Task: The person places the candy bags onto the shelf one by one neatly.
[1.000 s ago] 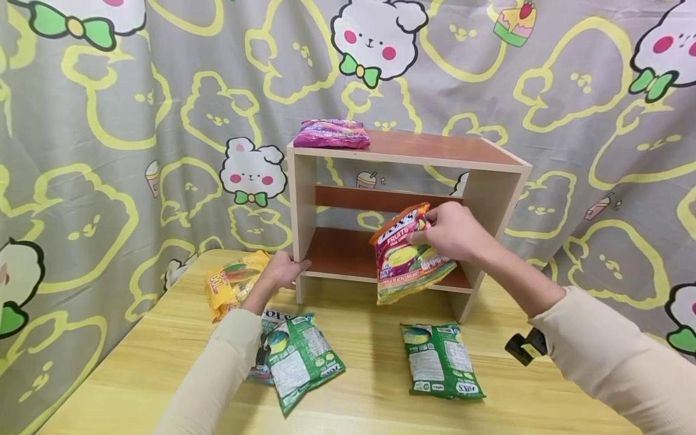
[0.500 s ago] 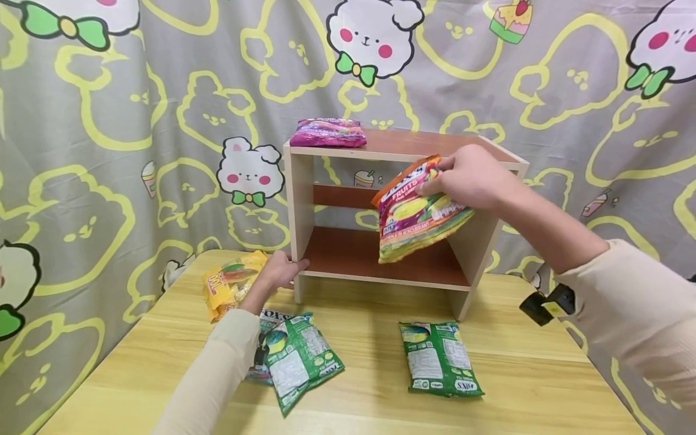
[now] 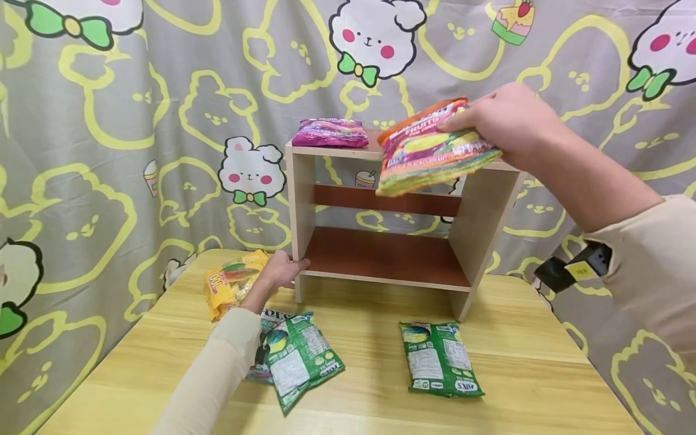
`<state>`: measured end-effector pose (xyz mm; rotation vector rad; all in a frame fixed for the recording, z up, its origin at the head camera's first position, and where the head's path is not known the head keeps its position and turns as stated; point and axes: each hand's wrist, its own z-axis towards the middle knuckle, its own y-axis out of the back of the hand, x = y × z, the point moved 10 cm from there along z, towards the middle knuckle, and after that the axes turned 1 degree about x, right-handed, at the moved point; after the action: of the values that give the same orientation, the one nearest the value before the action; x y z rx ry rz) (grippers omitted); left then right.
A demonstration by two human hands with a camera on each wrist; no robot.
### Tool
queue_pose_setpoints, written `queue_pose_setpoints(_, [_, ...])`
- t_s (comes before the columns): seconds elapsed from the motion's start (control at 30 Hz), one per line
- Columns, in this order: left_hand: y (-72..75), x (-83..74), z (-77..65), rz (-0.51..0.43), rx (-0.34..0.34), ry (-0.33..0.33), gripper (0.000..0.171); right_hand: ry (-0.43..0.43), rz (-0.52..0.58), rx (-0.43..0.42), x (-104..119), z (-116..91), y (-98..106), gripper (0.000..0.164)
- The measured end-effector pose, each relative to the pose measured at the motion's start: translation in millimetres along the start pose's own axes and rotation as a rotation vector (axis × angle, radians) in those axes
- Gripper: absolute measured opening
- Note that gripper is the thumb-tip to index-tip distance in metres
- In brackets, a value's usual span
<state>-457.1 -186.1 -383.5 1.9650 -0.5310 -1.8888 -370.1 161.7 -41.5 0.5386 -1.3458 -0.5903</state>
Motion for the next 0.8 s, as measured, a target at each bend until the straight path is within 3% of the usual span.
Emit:
queue_pose_setpoints(0.2, [0.6,1.2,2.0,-0.012,0.004,-0.001,0.045,-0.037,0.233,-0.020,-11.2,14.4,12.3,0.071])
queue_pose_setpoints(0.4, [1.7,2.5,1.8,-0.006,0.002,0.003,0.047,-0.096,0.350,-0.063,-27.5,25.3,13.1,0.075])
queue_pose_setpoints(0.67, [0.2,0.6,2.4,0.002,0.005,-0.004,0.048,-0.130,0.234,-0.099,-39.8,32.7,11.2,0.073])
queue_pose_setpoints(0.8, [-0.5,1.0,2.7,0.002,0.004,-0.006,0.047,-0.162,0.247,-0.096,-44.8,35.3,5.8,0.077])
